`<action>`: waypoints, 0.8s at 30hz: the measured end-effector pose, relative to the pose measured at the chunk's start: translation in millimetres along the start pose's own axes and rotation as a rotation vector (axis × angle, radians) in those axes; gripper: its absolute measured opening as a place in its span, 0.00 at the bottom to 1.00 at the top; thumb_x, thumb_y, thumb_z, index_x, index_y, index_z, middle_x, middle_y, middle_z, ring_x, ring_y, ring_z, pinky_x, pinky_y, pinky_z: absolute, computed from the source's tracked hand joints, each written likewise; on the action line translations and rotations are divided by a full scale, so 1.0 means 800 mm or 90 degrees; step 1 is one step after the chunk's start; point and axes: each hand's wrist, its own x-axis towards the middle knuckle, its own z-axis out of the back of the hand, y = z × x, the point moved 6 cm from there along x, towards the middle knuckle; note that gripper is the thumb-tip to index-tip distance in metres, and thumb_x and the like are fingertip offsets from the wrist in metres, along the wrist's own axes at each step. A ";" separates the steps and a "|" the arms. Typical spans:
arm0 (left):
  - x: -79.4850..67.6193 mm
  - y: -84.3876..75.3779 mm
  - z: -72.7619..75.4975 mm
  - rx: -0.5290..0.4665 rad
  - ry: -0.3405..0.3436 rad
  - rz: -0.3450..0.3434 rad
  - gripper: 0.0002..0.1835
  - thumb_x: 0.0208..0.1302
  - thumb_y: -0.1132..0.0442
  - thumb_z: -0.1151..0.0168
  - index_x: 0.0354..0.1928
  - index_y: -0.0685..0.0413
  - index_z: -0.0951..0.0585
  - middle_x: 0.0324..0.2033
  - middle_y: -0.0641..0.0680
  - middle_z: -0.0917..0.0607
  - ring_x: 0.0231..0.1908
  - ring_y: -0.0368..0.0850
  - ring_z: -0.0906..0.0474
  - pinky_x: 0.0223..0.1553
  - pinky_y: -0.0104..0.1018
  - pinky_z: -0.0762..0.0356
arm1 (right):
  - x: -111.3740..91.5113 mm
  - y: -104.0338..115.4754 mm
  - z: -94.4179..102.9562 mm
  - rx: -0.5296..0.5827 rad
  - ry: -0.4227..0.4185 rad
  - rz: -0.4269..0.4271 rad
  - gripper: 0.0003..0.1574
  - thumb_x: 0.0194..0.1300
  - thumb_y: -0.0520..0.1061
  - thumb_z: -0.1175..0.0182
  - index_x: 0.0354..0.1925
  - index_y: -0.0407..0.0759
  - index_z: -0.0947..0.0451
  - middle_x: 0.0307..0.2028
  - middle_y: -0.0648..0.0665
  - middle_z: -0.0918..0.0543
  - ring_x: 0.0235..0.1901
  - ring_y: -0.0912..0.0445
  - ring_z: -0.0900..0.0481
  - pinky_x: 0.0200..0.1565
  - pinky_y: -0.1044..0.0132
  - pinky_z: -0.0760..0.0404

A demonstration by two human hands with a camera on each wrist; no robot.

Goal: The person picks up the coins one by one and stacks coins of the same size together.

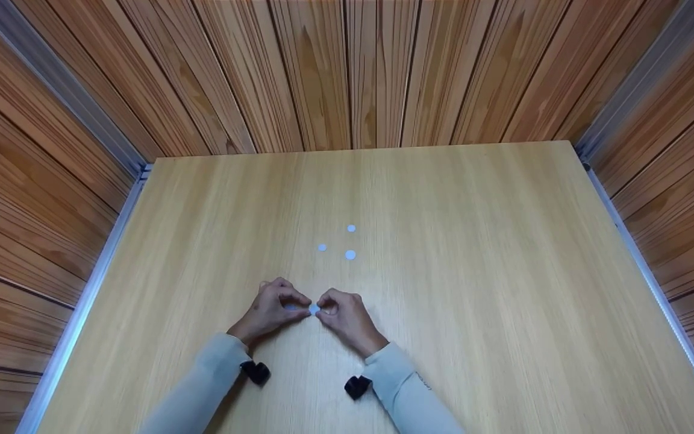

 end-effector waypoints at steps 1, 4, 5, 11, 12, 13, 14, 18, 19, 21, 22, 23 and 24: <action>0.000 0.000 -0.001 0.001 0.002 0.004 0.07 0.54 0.55 0.22 0.35 0.43 0.09 0.33 0.39 0.20 0.38 0.37 0.28 0.46 0.44 0.46 | 0.000 0.000 0.000 0.001 0.001 -0.001 0.05 0.61 0.38 0.29 0.37 0.42 0.16 0.26 0.54 0.19 0.22 0.63 0.28 0.26 0.71 0.30; 0.000 0.000 -0.001 0.003 0.005 0.009 0.07 0.54 0.55 0.22 0.35 0.42 0.09 0.33 0.39 0.21 0.38 0.38 0.29 0.46 0.44 0.46 | 0.001 0.000 -0.001 0.004 0.004 -0.001 0.05 0.62 0.39 0.30 0.37 0.43 0.16 0.27 0.53 0.18 0.22 0.63 0.28 0.26 0.71 0.30; 0.000 -0.001 -0.001 0.004 0.007 0.010 0.07 0.54 0.55 0.22 0.35 0.42 0.09 0.33 0.39 0.21 0.38 0.38 0.29 0.46 0.44 0.45 | 0.001 0.001 -0.001 0.005 0.005 0.000 0.05 0.62 0.39 0.30 0.37 0.43 0.16 0.27 0.53 0.18 0.22 0.63 0.27 0.26 0.71 0.30; 0.002 -0.002 -0.002 0.001 0.017 0.008 0.07 0.54 0.55 0.22 0.35 0.42 0.09 0.32 0.38 0.21 0.38 0.38 0.31 0.45 0.43 0.46 | 0.002 0.001 -0.002 0.008 0.004 0.001 0.05 0.61 0.38 0.30 0.36 0.42 0.16 0.26 0.52 0.18 0.22 0.63 0.27 0.26 0.72 0.30; 0.002 -0.002 -0.002 -0.001 0.015 0.000 0.06 0.54 0.55 0.22 0.35 0.42 0.09 0.32 0.38 0.20 0.38 0.38 0.31 0.45 0.44 0.46 | 0.002 0.001 -0.002 0.007 0.004 0.000 0.05 0.61 0.38 0.30 0.36 0.41 0.16 0.27 0.52 0.18 0.21 0.64 0.27 0.26 0.72 0.30; 0.002 -0.003 -0.002 -0.005 0.013 -0.007 0.06 0.53 0.56 0.22 0.34 0.43 0.09 0.31 0.38 0.20 0.38 0.38 0.31 0.45 0.43 0.46 | 0.002 0.001 -0.002 0.005 0.003 -0.001 0.04 0.61 0.37 0.30 0.36 0.41 0.16 0.26 0.53 0.18 0.21 0.64 0.28 0.25 0.72 0.30; 0.002 -0.003 -0.003 -0.009 0.011 -0.016 0.06 0.54 0.56 0.22 0.34 0.43 0.09 0.30 0.38 0.19 0.38 0.37 0.31 0.45 0.43 0.46 | 0.003 0.000 -0.003 0.004 0.003 -0.004 0.04 0.61 0.37 0.30 0.36 0.41 0.16 0.26 0.53 0.18 0.21 0.64 0.28 0.25 0.72 0.30; 0.003 -0.003 -0.004 -0.013 0.005 -0.041 0.05 0.54 0.56 0.22 0.33 0.44 0.09 0.28 0.36 0.17 0.37 0.36 0.30 0.46 0.44 0.46 | 0.002 0.000 -0.004 0.001 0.002 -0.010 0.04 0.61 0.37 0.30 0.36 0.41 0.16 0.26 0.54 0.18 0.21 0.65 0.27 0.25 0.72 0.30; 0.003 -0.003 -0.004 -0.014 0.007 -0.038 0.05 0.54 0.56 0.22 0.33 0.44 0.09 0.28 0.36 0.17 0.37 0.35 0.30 0.46 0.43 0.47 | 0.002 -0.001 -0.004 0.003 0.001 -0.012 0.05 0.61 0.37 0.30 0.36 0.41 0.16 0.26 0.54 0.18 0.21 0.65 0.27 0.25 0.72 0.30; 0.004 -0.003 -0.005 -0.013 0.009 -0.033 0.05 0.54 0.56 0.22 0.33 0.43 0.09 0.28 0.36 0.18 0.37 0.35 0.30 0.46 0.44 0.46 | 0.002 -0.001 -0.002 0.007 -0.003 -0.013 0.05 0.61 0.36 0.30 0.36 0.41 0.16 0.26 0.53 0.18 0.21 0.64 0.27 0.25 0.72 0.30; 0.004 -0.003 -0.004 -0.013 0.010 -0.030 0.06 0.53 0.56 0.22 0.33 0.44 0.09 0.28 0.36 0.18 0.37 0.36 0.30 0.46 0.44 0.46 | 0.002 -0.001 -0.002 0.010 -0.004 -0.013 0.05 0.61 0.36 0.30 0.37 0.41 0.16 0.26 0.53 0.18 0.22 0.64 0.26 0.25 0.72 0.29; 0.005 -0.003 -0.004 -0.013 0.011 -0.029 0.06 0.53 0.56 0.22 0.33 0.43 0.09 0.28 0.36 0.18 0.37 0.36 0.30 0.46 0.44 0.46 | 0.002 -0.001 -0.001 0.013 -0.006 -0.015 0.05 0.61 0.36 0.30 0.37 0.41 0.16 0.26 0.52 0.18 0.22 0.63 0.26 0.25 0.72 0.30; 0.006 -0.003 -0.004 -0.011 0.011 -0.027 0.06 0.53 0.56 0.22 0.33 0.43 0.09 0.28 0.36 0.18 0.37 0.36 0.30 0.46 0.44 0.46 | 0.002 -0.001 0.000 0.017 -0.009 -0.018 0.05 0.61 0.37 0.30 0.37 0.41 0.16 0.26 0.52 0.18 0.21 0.63 0.26 0.25 0.72 0.30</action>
